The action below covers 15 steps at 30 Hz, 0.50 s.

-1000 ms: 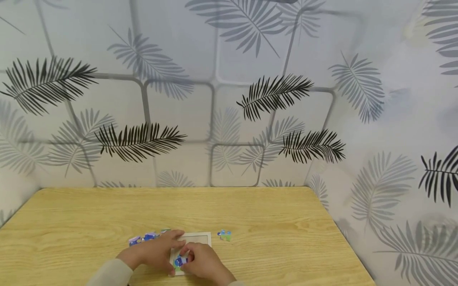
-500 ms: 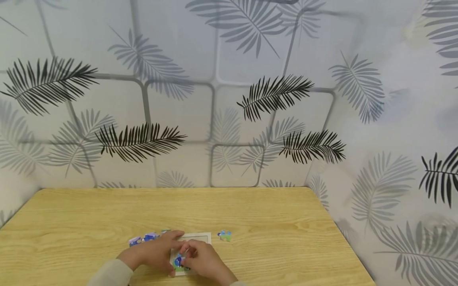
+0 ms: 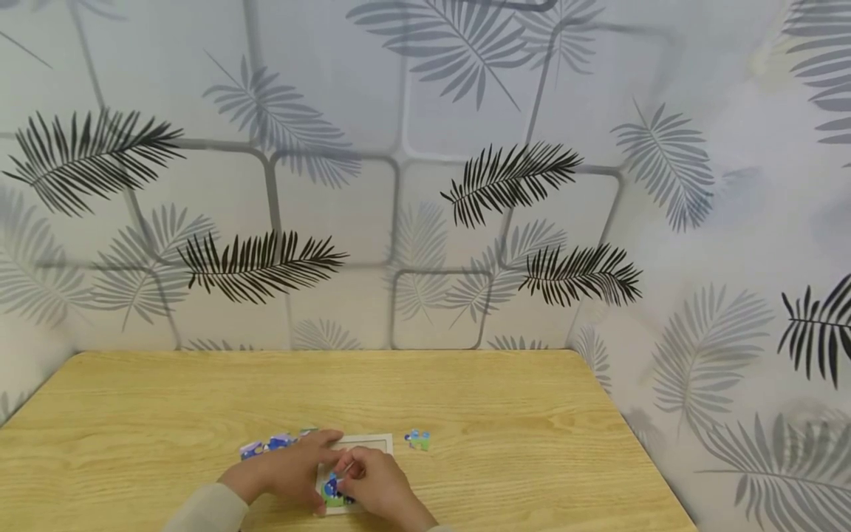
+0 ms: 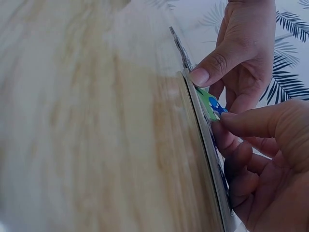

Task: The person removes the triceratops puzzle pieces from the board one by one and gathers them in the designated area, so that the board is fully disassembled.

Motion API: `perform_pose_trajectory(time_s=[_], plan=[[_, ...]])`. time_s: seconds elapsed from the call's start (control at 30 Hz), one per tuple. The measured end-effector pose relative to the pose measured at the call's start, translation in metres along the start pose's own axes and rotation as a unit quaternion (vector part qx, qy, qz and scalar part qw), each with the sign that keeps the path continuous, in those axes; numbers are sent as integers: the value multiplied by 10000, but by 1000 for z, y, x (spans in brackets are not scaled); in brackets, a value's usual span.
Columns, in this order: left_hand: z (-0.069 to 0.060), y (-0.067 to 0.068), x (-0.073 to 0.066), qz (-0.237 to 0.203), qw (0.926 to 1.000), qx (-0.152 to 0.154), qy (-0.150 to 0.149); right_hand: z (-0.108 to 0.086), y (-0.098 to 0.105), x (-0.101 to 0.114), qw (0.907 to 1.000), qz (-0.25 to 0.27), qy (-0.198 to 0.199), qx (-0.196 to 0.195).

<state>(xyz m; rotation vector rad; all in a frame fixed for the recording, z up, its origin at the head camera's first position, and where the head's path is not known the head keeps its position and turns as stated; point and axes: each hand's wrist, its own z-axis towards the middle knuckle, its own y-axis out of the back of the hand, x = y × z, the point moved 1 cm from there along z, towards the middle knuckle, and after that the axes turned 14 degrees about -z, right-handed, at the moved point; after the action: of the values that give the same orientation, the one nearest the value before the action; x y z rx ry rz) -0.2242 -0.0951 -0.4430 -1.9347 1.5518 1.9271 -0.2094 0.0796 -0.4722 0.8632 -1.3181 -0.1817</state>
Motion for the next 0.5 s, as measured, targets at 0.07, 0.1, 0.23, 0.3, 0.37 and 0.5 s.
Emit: perform_pose_trajectory(time_s=[0.07, 0.1, 0.23, 0.3, 0.37, 0.5], plan=[[0, 0, 0, -4, 10000, -5, 8, 0, 0, 0, 10000, 53, -34, -10], [0, 0, 0, -12, 10000, -8, 18, 0, 1, 0, 9999, 80, -59, -11], [1, -1, 1, 51, 10000, -12, 80, 1, 2, 0, 9998, 107, -183, -38], [1, -1, 0, 85, 9999, -13, 103, 2, 4, -1, 9995, 151, -262, -49], [2, -1, 0, 109, 9999, -14, 134, 3, 6, -2, 9993, 205, -301, -61], [2, 0, -1, 109, 9997, -11, 215, 3, 13, -4, 9988, 317, -332, -145]])
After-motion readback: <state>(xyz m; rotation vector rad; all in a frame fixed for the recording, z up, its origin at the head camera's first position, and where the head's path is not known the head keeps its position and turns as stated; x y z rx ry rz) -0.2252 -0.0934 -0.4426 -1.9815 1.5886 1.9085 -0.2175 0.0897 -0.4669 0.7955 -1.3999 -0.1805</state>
